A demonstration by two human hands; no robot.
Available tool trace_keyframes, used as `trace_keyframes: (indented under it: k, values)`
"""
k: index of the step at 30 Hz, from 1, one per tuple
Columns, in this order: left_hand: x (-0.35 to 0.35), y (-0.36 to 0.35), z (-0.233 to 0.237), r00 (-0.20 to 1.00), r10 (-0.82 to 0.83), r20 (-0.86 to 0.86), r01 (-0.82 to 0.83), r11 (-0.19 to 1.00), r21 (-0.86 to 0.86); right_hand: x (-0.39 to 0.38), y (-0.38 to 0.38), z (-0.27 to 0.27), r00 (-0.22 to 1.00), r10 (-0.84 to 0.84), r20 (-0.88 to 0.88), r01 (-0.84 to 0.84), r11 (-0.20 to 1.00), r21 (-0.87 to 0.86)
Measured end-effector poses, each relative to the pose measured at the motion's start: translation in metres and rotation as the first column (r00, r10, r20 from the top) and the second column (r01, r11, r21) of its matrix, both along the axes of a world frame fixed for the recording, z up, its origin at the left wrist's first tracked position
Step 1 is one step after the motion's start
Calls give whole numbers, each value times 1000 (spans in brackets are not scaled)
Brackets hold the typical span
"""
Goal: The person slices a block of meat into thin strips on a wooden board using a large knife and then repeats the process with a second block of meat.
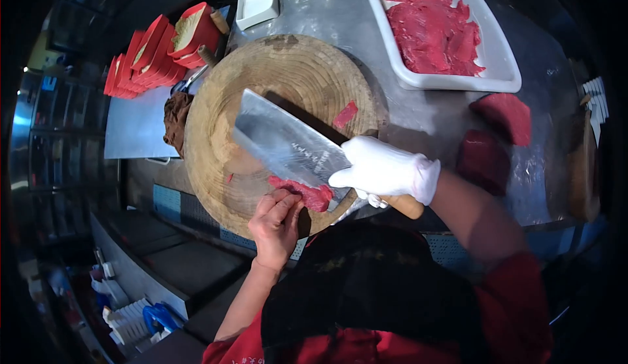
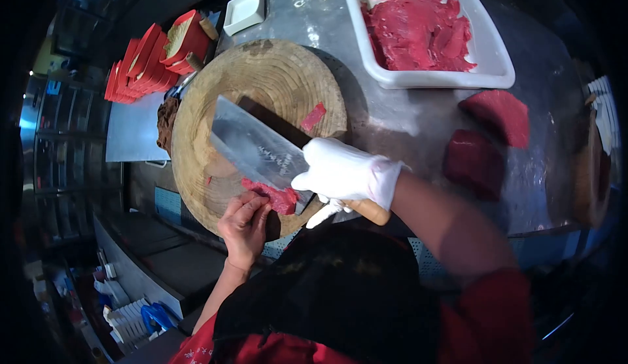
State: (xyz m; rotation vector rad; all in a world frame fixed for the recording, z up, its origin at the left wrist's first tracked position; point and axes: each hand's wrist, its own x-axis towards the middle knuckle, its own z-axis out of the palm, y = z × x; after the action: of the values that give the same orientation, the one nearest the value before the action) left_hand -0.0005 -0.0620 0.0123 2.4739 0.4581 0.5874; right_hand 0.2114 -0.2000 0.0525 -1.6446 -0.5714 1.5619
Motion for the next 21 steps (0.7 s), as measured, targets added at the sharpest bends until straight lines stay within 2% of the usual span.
trace_keyframes:
  k: [2, 4, 6, 8, 10, 12, 13, 16, 19, 21]
  values:
    - [-1, -1, 0, 999, 39, 12, -38, 999, -22, 2, 1, 0, 997, 72, -2, -72, 997, 36]
    - [-1, -3, -4, 998, 54, 35, -53, 998, -25, 0, -14, -3, 999, 50, 5, -50, 996, 77]
    - [-3, -3, -5, 994, 96, 54, -94, 995, -37, 6, -38, -5, 987, 154, -50, -150, 987, 60]
    - [-3, -2, -5, 997, 73, 29, -73, 997, -26, -3, -60, -9, 990, 41, -134, -42, 999, 0]
    - [0, 0, -4, 997, 68, 33, -67, 996, -51, -5, -53, -12, 990, 47, -132, -47, 999, 7]
    - [-4, -2, -3, 998, 54, 36, -52, 996, -70, -5, -28, -10, 993, 73, -95, -72, 997, 15]
    - [-3, -1, -2, 999, 48, 27, -46, 998, -48, -3, -14, -5, 994, 106, -12, -106, 994, 19]
    - [-4, 1, 1, 1000, 23, 16, -23, 1000, 4, -2, 12, -1, 979, 179, 98, -185, 981, 50]
    - [-8, 4, -1, 996, 84, 17, -84, 996, -4, -8, 12, -9, 966, 181, 186, -198, 977, 79]
    - [-9, 1, -2, 996, 86, 36, -86, 996, 10, -6, -7, -1, 973, 198, 122, -205, 978, 45]
